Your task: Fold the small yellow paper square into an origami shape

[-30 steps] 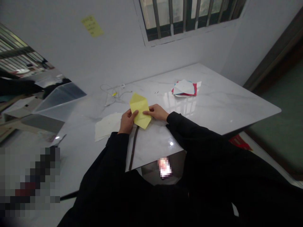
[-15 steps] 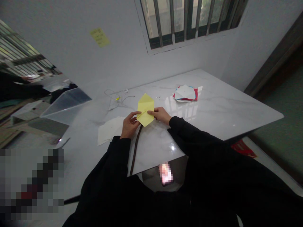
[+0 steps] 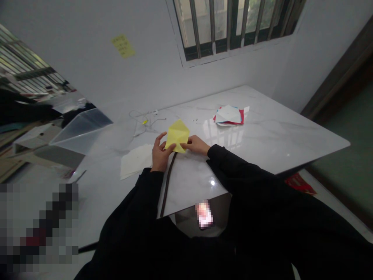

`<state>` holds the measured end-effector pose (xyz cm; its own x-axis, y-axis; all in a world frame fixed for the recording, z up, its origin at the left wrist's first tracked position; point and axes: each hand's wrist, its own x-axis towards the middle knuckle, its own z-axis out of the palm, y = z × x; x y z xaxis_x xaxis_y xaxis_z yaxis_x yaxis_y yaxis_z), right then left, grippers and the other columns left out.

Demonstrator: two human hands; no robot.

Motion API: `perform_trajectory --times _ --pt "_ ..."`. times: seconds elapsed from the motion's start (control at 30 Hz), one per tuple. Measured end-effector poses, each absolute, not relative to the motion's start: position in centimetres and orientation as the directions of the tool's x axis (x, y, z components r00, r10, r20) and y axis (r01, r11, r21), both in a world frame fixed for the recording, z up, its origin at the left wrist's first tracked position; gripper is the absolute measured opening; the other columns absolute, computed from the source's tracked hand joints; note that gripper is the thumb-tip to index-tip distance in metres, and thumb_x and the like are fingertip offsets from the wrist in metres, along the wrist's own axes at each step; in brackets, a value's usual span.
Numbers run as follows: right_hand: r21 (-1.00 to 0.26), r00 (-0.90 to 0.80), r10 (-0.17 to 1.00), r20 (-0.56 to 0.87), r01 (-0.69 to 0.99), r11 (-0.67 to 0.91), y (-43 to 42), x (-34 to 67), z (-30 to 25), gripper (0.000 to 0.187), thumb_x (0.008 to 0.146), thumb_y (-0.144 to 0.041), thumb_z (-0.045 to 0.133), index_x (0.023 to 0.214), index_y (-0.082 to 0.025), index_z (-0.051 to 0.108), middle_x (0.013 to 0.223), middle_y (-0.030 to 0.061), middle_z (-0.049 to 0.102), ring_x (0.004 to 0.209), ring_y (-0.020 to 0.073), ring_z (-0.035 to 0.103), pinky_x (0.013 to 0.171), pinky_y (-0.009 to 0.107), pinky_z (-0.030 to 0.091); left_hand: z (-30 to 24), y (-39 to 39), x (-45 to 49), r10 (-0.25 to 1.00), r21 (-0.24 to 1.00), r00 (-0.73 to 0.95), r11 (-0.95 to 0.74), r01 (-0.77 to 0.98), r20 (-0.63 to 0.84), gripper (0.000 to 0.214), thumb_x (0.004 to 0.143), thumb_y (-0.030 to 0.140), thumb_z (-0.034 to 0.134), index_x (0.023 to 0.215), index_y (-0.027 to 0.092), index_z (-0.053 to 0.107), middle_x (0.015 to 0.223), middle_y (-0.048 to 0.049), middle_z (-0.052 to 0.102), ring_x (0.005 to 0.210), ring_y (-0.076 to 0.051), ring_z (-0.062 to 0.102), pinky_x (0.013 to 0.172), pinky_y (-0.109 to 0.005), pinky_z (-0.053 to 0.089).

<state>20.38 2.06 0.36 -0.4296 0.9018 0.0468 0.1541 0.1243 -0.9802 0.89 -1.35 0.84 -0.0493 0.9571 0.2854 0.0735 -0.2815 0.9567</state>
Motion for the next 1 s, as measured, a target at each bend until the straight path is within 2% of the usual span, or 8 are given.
perform_trajectory --times 0.1,0.2,0.3,0.5,0.6,0.73,0.87,1.0 --pt "-0.992 -0.409 0.911 0.06 0.073 0.098 2.02 20.38 0.34 0.042 0.085 -0.052 0.076 0.077 -0.013 0.065 0.057 -0.0038 0.049 0.051 0.0085 0.04 0.049 0.024 0.029 0.66 -1.34 0.83 0.966 0.968 -0.075 -0.244 0.057 0.248 0.09 0.073 0.039 0.085 0.152 0.023 0.043 0.102 -0.008 0.078 0.088 -0.025 0.077 0.081 -0.039 0.063" --pt "-0.998 -0.36 0.931 0.059 0.013 0.068 2.06 20.33 0.11 0.039 0.089 -0.049 0.074 0.077 -0.014 0.063 0.058 -0.0035 0.049 0.05 0.0086 0.042 0.047 0.023 0.031 0.51 -1.23 0.77 0.971 0.974 -0.093 -0.216 0.062 0.221 0.091 0.072 0.042 0.085 0.151 0.022 0.045 0.102 -0.0089 0.078 0.088 -0.025 0.077 0.082 -0.039 0.063" --pt "-0.996 -0.345 0.937 0.06 0.037 0.077 2.11 20.23 -0.07 0.036 0.09 -0.043 0.075 0.072 -0.015 0.061 0.057 -0.0036 0.049 0.049 0.0081 0.041 0.046 0.023 0.03 0.43 -1.09 0.78 0.975 0.98 -0.107 -0.19 0.052 0.195 0.082 0.07 0.046 0.086 0.141 0.019 0.055 0.1 -0.0091 0.078 0.088 -0.025 0.077 0.082 -0.039 0.063" --pt "-0.995 -0.332 0.941 0.063 0.048 0.083 1.89 20.22 0.21 0.038 0.089 -0.046 0.076 0.073 -0.014 0.064 0.056 -0.0037 0.049 0.05 0.0077 0.038 0.047 0.024 0.028 0.51 -1.11 0.96 0.985 0.993 -0.124 -0.114 0.022 0.116 0.056 0.064 0.053 0.089 0.1 0.014 0.073 0.098 -0.0098 0.079 0.089 -0.026 0.075 0.083 -0.039 0.062" --pt "-0.994 -0.361 0.93 0.073 0.053 0.098 1.71 20.3 0.43 0.041 0.083 -0.05 0.08 0.084 -0.01 0.072 0.062 -0.001 0.056 0.053 0.0083 0.04 0.049 0.024 0.031 0.5 -1.23 0.99 0.987 0.994 -0.118 -0.104 0.023 0.106 0.054 0.064 0.053 0.09 0.097 0.014 0.074 0.095 -0.0087 0.079 0.087 -0.025 0.075 0.083 -0.038 0.062" --pt "-0.993 -0.382 0.92 0.09 0.042 0.115 1.81 20.33 0.32 0.04 0.075 -0.04 0.086 0.096 -0.008 0.077 0.08 0.0066 0.07 0.064 0.0107 0.051 0.053 0.023 0.038 0.41 -1.29 1.06 0.99 0.994 -0.096 -0.101 0.034 0.104 0.055 0.062 0.052 0.092 0.097 0.013 0.076 0.093 -0.0088 0.079 0.085 -0.024 0.075 0.082 -0.038 0.062" --pt "-0.993 -0.34 0.937 0.076 0.06 0.103 2.17 20.36 -0.03 0.03 0.076 -0.034 0.084 0.09 -0.009 0.078 0.077 0.0068 0.07 0.061 0.0103 0.051 0.051 0.022 0.036 0.46 -1.26 1.15 0.991 0.997 -0.11 -0.07 0.026 0.073 0.05 0.064 0.049 0.091 0.096 0.013 0.077 0.089 -0.0077 0.079 0.082 -0.023 0.074 0.079 -0.036 0.062" --pt "-0.994 -0.312 0.948 0.063 0.067 0.088 2.25 20.45 -0.02 0.031 0.077 -0.037 0.084 0.085 -0.008 0.076 0.069 0.004 0.066 0.054 0.0082 0.045 0.048 0.022 0.033 0.6 -1.06 0.93 0.983 0.998 -0.172 -0.065 0.016 0.067 0.044 0.065 0.05 0.089 0.086 0.014 0.076 0.082 -0.0062 0.077 0.071 -0.018 0.071 0.074 -0.034 0.063"
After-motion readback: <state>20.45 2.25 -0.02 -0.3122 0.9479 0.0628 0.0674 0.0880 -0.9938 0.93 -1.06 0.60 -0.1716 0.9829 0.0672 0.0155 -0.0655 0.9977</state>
